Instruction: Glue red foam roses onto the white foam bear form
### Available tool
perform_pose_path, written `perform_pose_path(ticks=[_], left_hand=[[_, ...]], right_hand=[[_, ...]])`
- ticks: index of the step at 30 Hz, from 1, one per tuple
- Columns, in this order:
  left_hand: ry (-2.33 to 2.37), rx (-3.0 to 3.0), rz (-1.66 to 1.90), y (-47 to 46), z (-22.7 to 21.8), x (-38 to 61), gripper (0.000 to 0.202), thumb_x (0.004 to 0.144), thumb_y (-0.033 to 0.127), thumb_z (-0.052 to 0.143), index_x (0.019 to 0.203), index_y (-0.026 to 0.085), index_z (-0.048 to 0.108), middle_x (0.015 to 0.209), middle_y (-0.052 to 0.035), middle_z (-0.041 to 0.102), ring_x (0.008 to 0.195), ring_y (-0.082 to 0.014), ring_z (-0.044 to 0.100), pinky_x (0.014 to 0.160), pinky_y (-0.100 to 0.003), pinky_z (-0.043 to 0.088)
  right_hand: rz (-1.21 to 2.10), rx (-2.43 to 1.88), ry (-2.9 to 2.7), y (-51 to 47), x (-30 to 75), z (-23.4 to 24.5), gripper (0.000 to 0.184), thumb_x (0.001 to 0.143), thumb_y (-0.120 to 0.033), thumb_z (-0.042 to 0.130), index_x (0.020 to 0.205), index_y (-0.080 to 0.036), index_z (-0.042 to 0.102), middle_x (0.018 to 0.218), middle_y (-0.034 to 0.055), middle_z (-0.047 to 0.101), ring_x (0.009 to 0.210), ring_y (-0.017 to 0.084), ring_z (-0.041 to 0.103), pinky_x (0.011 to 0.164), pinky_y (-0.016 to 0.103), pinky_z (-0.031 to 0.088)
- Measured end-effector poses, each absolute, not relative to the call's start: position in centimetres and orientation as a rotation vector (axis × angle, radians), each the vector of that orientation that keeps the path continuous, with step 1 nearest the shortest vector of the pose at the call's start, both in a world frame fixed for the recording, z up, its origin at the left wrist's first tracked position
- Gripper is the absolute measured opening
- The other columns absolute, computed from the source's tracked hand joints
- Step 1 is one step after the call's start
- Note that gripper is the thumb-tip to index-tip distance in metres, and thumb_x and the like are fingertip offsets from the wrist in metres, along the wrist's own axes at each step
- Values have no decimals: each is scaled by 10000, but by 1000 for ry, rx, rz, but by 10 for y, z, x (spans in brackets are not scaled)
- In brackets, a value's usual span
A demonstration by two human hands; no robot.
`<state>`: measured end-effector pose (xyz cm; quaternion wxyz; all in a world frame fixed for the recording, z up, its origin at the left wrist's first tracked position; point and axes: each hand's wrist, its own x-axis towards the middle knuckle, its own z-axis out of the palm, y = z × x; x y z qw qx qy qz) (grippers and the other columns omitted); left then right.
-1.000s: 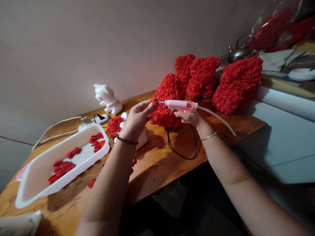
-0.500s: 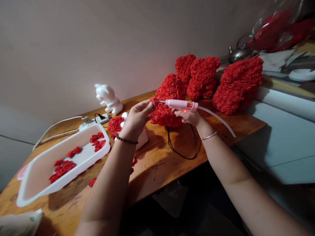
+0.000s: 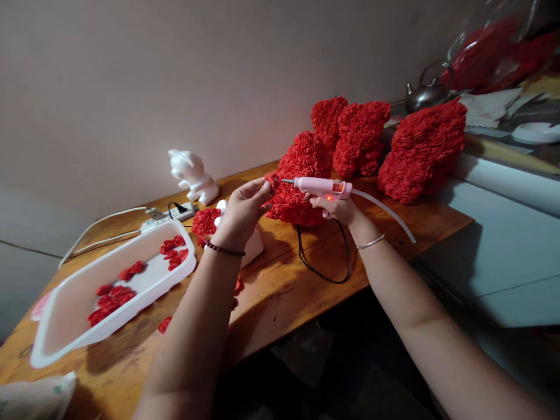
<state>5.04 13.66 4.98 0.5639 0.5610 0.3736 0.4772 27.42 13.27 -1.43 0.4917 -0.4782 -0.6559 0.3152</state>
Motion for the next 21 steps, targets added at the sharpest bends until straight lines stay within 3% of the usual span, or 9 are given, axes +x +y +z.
perform_pose_path(ticks=[4,8,16,21], left_hand=[[882,1335,1112,137,49,50,341,739,434,881,1001,230,805,926,-13,728,715,-65,557,605,-184,420],[879,1341,1108,139,49,49,348,758,442,866,1024,227,802,950,-30,739,730,-76,573,607,-191,420],[872,1329,1107,137,49,50,337,750,425,878,1010,223,804,960,-28,734,734,-69,565,604,-175,424],[854,1330,1113,137,50,50,373,728,454,887,1002,215,806,907,-31,719,698,-68,541,588,-176,420]], right_hand=[[881,-1101,-1506,129,270,-10,226,721,-421,612,721,-195,597,683,19,566,536,97,378,456,253,315],[898,-1072,-1426,127,267,-7,253,665,-427,636,699,-186,568,708,29,568,610,108,424,499,260,341],[896,-1007,-1478,128,268,-7,210,687,-381,633,668,-185,558,647,15,514,600,112,416,529,277,353],[892,-1038,-1455,126,267,-4,229,661,-402,634,681,-183,570,702,32,561,629,120,437,538,273,370]])
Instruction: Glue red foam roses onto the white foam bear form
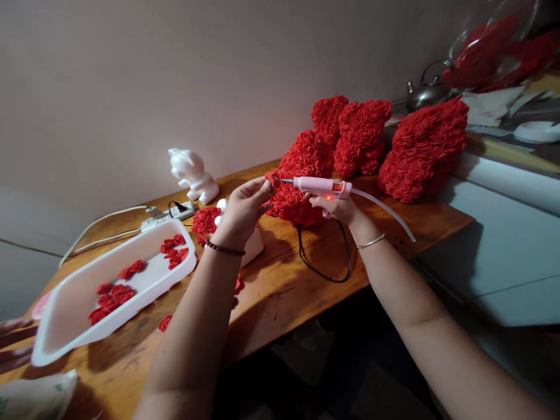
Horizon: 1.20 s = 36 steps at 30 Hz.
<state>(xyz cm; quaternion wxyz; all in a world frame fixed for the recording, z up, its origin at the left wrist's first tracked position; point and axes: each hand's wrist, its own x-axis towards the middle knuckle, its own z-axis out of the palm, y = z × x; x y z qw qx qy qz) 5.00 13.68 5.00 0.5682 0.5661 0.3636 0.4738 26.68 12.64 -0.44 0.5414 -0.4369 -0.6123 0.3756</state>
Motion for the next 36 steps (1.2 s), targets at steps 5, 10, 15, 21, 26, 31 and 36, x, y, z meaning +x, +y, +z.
perform_pose_path(ticks=[5,10,15,21,26,31,36], left_hand=[[867,1343,1101,137,49,50,396,713,476,891,1004,221,807,877,-22,706,698,-68,539,600,-180,427],[884,1364,1093,137,48,49,404,713,478,890,1018,227,809,898,-27,712,732,-75,562,616,-182,432],[881,1364,1093,137,48,49,410,715,469,888,1035,225,805,946,-39,725,770,-88,583,642,-182,446],[884,1361,1079,137,48,49,356,755,457,865,1030,238,806,1004,-42,727,794,-84,581,656,-167,456],[898,1364,1090,138,47,48,342,756,466,859,1012,245,807,993,-34,735,795,-86,598,662,-181,459],[878,1367,1081,137,48,48,381,736,466,873,1023,226,802,990,-44,734,794,-92,602,669,-185,465],[880,1359,1081,137,48,48,359,736,463,874,1007,239,802,958,-24,736,784,-81,606,672,-185,464]], right_hand=[[927,-1069,-1454,125,267,-5,262,658,-425,636,627,-205,498,650,7,530,588,105,394,501,250,329],[944,-1115,-1424,126,268,-8,270,674,-456,641,682,-205,541,623,-15,485,521,96,357,456,254,293],[928,-1080,-1431,127,267,-6,277,649,-440,638,724,-177,595,728,33,580,595,112,427,519,272,349],[913,-1114,-1435,125,267,-5,260,656,-443,622,687,-195,549,666,9,533,559,101,390,490,266,309],[918,-1103,-1465,123,268,-4,284,651,-457,622,635,-211,480,657,6,515,555,104,390,474,258,292],[919,-1114,-1437,122,265,0,261,639,-438,619,670,-196,527,687,19,539,628,122,446,541,273,354],[920,-1100,-1453,124,267,-3,266,666,-448,618,684,-199,525,701,14,538,557,101,390,504,273,307]])
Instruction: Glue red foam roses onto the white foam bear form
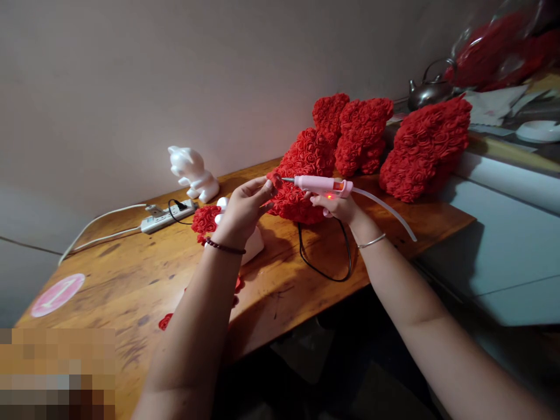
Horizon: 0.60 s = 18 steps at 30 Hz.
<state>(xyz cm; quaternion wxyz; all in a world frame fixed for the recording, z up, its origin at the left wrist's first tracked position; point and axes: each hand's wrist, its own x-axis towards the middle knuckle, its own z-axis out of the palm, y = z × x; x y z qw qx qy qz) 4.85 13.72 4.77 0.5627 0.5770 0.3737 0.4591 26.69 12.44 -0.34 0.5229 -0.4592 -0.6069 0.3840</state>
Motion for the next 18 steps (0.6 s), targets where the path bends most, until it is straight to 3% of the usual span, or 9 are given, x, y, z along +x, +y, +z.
perform_pose_path(ticks=[4,8,18], left_hand=[[876,1362,1078,138,46,48,348,740,450,876,1001,231,803,993,-28,733,792,-75,599,667,-165,462],[873,1367,1065,138,46,48,356,749,459,866,1018,237,801,1027,-36,736,815,-83,609,674,-165,468],[890,1352,1075,138,46,48,359,741,450,873,1020,234,803,1028,-47,744,818,-95,618,668,-176,471]], right_hand=[[889,-1075,-1498,126,268,-6,262,690,-431,618,653,-211,480,670,12,505,592,117,385,532,281,315],[886,-1112,-1470,125,267,-5,242,687,-422,621,686,-195,540,726,35,547,661,138,438,574,289,363],[899,-1134,-1445,124,266,-3,268,648,-447,626,687,-191,559,697,21,550,643,125,455,506,249,340]])
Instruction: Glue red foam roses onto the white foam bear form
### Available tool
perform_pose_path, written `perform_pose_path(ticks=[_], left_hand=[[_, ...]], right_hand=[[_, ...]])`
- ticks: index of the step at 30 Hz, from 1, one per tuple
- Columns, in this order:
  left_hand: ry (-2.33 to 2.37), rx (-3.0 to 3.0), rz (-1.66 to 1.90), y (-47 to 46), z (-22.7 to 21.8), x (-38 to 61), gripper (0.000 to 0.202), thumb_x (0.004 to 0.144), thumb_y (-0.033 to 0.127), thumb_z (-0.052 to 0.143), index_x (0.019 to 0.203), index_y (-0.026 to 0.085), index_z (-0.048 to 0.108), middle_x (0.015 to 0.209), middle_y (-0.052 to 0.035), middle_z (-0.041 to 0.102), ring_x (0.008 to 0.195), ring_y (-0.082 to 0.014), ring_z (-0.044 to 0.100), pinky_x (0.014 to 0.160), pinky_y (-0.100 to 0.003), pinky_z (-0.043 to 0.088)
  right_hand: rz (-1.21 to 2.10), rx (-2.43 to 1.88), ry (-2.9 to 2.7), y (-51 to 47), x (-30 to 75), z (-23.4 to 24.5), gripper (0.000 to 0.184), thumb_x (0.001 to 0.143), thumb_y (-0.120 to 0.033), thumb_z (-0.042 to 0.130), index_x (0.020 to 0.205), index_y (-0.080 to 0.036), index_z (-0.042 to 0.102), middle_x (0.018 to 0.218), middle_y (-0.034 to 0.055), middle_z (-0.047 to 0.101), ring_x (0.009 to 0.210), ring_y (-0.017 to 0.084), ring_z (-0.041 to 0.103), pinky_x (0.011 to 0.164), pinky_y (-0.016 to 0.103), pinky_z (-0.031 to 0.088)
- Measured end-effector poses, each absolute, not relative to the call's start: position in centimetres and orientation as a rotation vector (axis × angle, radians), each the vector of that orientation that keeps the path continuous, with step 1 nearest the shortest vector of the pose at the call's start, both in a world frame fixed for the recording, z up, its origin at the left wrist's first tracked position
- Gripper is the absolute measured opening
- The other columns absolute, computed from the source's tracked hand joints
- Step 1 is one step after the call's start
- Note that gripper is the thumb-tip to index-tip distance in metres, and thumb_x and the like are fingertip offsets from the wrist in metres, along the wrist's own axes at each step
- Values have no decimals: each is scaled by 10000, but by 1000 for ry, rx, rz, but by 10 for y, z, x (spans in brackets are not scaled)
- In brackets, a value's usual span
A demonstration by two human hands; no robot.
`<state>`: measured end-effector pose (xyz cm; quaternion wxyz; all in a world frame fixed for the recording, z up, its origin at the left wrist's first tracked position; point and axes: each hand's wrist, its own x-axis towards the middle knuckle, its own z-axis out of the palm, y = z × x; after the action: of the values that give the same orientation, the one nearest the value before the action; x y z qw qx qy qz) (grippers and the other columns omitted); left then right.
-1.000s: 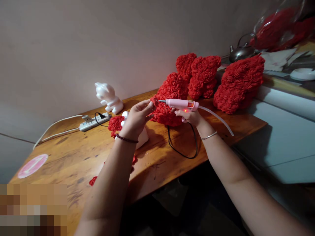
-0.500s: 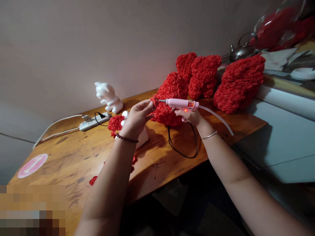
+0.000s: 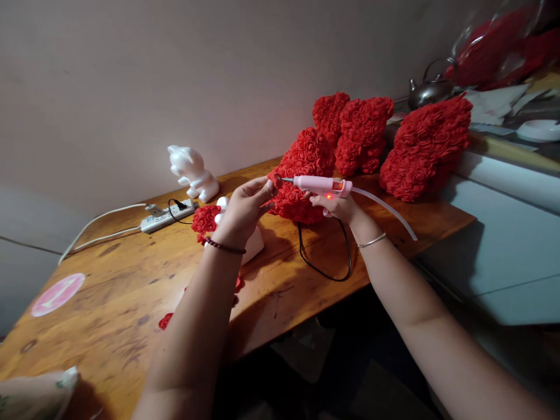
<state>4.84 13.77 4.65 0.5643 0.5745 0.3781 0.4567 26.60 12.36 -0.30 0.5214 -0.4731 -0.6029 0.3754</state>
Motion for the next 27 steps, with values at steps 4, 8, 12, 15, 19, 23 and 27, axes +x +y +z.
perform_pose_path(ticks=[4,8,12,15,19,23,27], left_hand=[[870,1354,1082,138,46,48,338,748,446,870,1008,240,805,1044,-35,748,833,-85,623,700,-173,478],[864,1360,1068,139,45,48,348,747,449,871,1017,240,805,1056,-42,748,841,-94,625,685,-168,476],[853,1353,1078,141,45,47,351,730,450,881,1008,248,808,1048,-32,756,846,-90,636,709,-182,479],[838,1354,1077,142,44,47,335,730,443,882,1001,260,810,1003,-15,752,820,-76,626,709,-187,475],[857,1354,1075,144,42,46,322,740,445,874,1004,271,811,986,-13,744,802,-77,612,687,-191,467],[856,1362,1074,143,43,45,352,734,456,876,1015,254,812,1011,-39,740,822,-97,610,690,-190,473],[869,1350,1075,142,44,46,350,730,454,879,1006,251,810,1036,-46,742,828,-102,614,676,-185,468]], right_hand=[[880,-1141,-1474,125,268,-4,263,679,-442,619,723,-186,585,791,50,602,669,129,473,525,259,354],[892,-1147,-1510,129,271,-9,245,704,-429,629,742,-188,611,767,49,590,669,139,469,540,271,370],[856,-1086,-1473,130,269,-10,230,708,-422,626,728,-196,591,758,42,569,700,147,488,581,285,406],[887,-1074,-1467,128,267,-7,240,689,-425,627,700,-192,570,744,36,559,669,136,467,561,284,388],[901,-1099,-1467,127,268,-7,240,679,-424,635,692,-189,591,709,33,548,649,131,446,537,277,358],[884,-1146,-1438,128,270,-11,227,699,-401,656,799,-197,664,742,41,589,645,133,441,520,268,342],[920,-1117,-1432,125,268,-8,247,685,-416,655,771,-185,644,736,38,574,625,124,438,511,273,340]])
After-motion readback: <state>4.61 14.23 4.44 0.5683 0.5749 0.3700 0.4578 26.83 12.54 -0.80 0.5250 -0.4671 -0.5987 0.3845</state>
